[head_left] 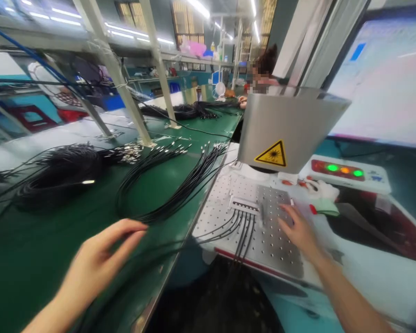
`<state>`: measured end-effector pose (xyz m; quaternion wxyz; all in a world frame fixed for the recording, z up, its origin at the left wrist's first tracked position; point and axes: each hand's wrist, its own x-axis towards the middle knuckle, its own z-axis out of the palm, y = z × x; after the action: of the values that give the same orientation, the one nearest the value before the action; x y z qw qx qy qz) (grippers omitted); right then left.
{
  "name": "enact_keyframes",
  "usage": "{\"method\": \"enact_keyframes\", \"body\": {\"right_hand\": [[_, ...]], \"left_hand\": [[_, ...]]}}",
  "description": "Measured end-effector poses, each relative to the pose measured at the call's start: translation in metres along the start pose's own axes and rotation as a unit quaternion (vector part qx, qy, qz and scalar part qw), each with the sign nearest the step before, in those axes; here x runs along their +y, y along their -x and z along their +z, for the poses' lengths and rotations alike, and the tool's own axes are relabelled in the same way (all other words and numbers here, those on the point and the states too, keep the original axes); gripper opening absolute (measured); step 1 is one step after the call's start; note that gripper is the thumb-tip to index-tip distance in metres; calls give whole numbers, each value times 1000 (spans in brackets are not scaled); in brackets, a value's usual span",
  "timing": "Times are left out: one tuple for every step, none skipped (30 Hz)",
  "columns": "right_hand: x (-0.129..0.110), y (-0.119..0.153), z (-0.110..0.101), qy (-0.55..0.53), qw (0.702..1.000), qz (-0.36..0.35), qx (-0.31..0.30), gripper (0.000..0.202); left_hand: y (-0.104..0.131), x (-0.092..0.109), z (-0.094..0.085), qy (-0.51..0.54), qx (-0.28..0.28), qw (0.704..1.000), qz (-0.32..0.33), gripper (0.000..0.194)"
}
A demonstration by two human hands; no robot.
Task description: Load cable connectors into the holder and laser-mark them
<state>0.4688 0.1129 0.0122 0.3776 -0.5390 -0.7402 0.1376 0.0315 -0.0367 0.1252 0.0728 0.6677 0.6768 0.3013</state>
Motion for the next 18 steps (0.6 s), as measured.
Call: {"method": "enact_keyframes", "body": {"right_hand": [[-5, -8, 4, 13, 999, -28, -32, 37], [-9, -14, 9, 27, 997, -47, -63, 40], [-12, -20, 13, 42, 993, -61, -93, 44], [-15, -25, 17, 60, 989, -69, -119, 48], [-16, -28, 21, 80, 984, -74, -141, 53], [-16, -31, 24, 101, 979, -80, -157, 56], [-16, -33, 26, 121, 975, -86, -166, 58], [-16, -34, 28, 137, 972, -92, -170, 58], [-16, -35, 29, 149, 969, -98, -170, 56], [-16, -36, 30, 157, 967, -104, -170, 54], [-16, -37, 31, 160, 966, -108, -170, 52], [-17, -39, 31, 161, 966, -109, -171, 51], [-19, -40, 31, 159, 966, -110, -173, 50], [-20, -42, 31, 158, 965, -113, -176, 49], [-21, -44, 31, 157, 964, -115, -180, 49], [-23, -47, 30, 155, 964, -117, -183, 49], [-25, -48, 29, 153, 964, -119, -185, 49], [-28, -50, 28, 152, 963, -119, -186, 49]], "left_hand": [[-7, 17, 11, 22, -59, 997, 36, 17], [-15, 36, 26, 38, -125, 987, 88, 19], [-23, 55, 44, 36, -189, 972, 134, 21], [-31, 74, 65, 24, -228, 959, 168, 23], [-37, 91, 87, 8, -246, 949, 197, 28], [-42, 106, 109, -14, -251, 941, 225, 37], [-45, 118, 132, -40, -251, 935, 248, 51], [-48, 127, 153, -62, -241, 933, 260, 62], [-49, 134, 172, -79, -230, 933, 266, 69], [-49, 139, 188, -92, -219, 934, 268, 72], [-49, 142, 201, -103, -207, 936, 267, 72], [-49, 145, 210, -113, -196, 938, 264, 70], [-49, 147, 216, -124, -184, 940, 261, 68], [-49, 150, 221, -135, -171, 942, 257, 67], [-49, 152, 223, -146, -158, 943, 254, 66], [-50, 155, 224, -155, -144, 944, 252, 66], [-51, 158, 224, -163, -129, 946, 249, 66], [-53, 161, 224, -170, -116, 947, 246, 64]]}}
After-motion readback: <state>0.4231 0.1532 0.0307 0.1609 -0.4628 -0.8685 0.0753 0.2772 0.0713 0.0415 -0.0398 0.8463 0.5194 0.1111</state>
